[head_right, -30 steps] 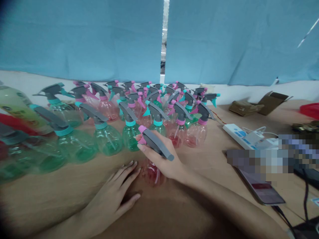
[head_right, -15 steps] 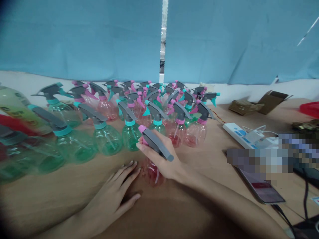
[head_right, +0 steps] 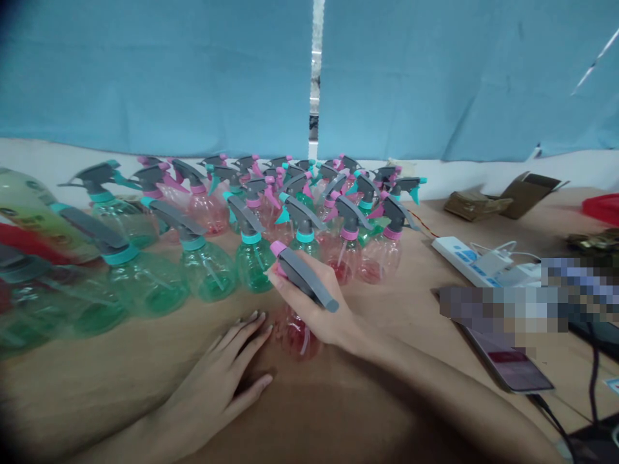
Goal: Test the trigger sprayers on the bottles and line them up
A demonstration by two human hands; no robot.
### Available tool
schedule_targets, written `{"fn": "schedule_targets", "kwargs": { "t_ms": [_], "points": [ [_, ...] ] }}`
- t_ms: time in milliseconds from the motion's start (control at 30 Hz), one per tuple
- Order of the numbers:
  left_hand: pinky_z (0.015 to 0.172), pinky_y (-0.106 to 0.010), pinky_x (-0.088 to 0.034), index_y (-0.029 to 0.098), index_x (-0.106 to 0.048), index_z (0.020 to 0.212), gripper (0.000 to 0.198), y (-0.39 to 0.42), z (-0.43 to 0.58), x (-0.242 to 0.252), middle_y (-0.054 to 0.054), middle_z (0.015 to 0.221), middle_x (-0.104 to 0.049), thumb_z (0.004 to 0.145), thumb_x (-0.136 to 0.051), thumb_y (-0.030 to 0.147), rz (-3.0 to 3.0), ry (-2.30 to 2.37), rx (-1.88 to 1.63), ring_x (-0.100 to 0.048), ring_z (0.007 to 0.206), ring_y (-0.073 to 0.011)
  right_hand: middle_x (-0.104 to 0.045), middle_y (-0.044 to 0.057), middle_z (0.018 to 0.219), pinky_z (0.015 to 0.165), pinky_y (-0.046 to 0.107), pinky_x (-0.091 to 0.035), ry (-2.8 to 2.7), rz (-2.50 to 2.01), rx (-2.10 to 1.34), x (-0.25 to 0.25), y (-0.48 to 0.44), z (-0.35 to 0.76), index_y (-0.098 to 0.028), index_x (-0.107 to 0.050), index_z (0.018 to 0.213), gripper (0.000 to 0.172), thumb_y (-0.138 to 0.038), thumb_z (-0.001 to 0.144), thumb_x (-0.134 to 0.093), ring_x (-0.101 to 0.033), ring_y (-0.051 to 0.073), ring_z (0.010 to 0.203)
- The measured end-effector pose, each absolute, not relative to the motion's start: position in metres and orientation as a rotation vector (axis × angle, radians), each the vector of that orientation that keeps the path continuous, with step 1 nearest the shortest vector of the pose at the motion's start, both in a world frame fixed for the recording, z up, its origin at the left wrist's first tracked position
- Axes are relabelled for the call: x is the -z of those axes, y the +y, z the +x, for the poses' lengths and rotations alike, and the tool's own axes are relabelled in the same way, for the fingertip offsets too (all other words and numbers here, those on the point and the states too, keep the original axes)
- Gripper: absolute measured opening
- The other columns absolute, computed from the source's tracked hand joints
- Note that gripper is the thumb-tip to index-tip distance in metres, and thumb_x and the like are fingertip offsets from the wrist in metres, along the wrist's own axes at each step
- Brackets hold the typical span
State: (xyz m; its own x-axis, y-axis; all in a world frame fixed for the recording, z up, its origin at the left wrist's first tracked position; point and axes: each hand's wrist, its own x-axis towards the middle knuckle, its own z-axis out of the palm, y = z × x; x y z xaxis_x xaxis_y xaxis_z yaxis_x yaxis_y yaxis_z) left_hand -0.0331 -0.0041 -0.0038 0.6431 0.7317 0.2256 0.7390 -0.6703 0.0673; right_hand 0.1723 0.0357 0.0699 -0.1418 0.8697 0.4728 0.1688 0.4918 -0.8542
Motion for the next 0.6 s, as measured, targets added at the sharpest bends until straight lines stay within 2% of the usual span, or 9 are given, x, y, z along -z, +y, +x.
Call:
{"fn": "schedule_targets", "kwargs": {
  "t_ms": [100,233,600],
  "points": [
    [0.102,-0.048,-0.037,0.012,-0.044,0.134,0.054,-0.0041,-0.0329,0.0031,-0.015,0.143,-0.041,0.092,-0.049,0.045,-2.817,-1.259,0.346,-0.04,0.129,-0.0305,-0.06,-0.002,0.079,0.068,0.029,-0.048,-1.634,-0.878,-0.824,-0.0692,0.0367,0.1716,-0.026,-0.06,0.093,0.011,-0.031,0.083,-0.06,-0.055,0.014,0.07],
    [0.102,-0.048,-0.037,0.01,-0.044,0.134,0.055,-0.0039,-0.0333,0.0023,-0.016,0.142,-0.041,0.092,-0.049,0.045,-2.826,-1.244,0.361,-0.039,0.129,-0.031,-0.064,-0.001,0.089,0.075,0.03,-0.049,-1.622,-0.839,-0.859,-0.0674,0.0372,0.1715,-0.025,-0.06,0.094,0.012,-0.031,0.083,-0.06,-0.059,0.015,0.078],
    [0.102,-0.047,-0.037,0.01,-0.045,0.133,0.054,-0.004,-0.0321,0.0022,-0.016,0.142,-0.041,0.092,-0.048,0.045,-2.812,-1.24,0.333,-0.039,0.129,-0.0303,-0.065,0.001,0.093,0.075,0.031,-0.05,-1.621,-0.812,-0.871,-0.0632,0.0391,0.1713,-0.024,-0.06,0.101,0.018,-0.032,0.084,-0.058,-0.061,0.015,0.079]
  ]
}}
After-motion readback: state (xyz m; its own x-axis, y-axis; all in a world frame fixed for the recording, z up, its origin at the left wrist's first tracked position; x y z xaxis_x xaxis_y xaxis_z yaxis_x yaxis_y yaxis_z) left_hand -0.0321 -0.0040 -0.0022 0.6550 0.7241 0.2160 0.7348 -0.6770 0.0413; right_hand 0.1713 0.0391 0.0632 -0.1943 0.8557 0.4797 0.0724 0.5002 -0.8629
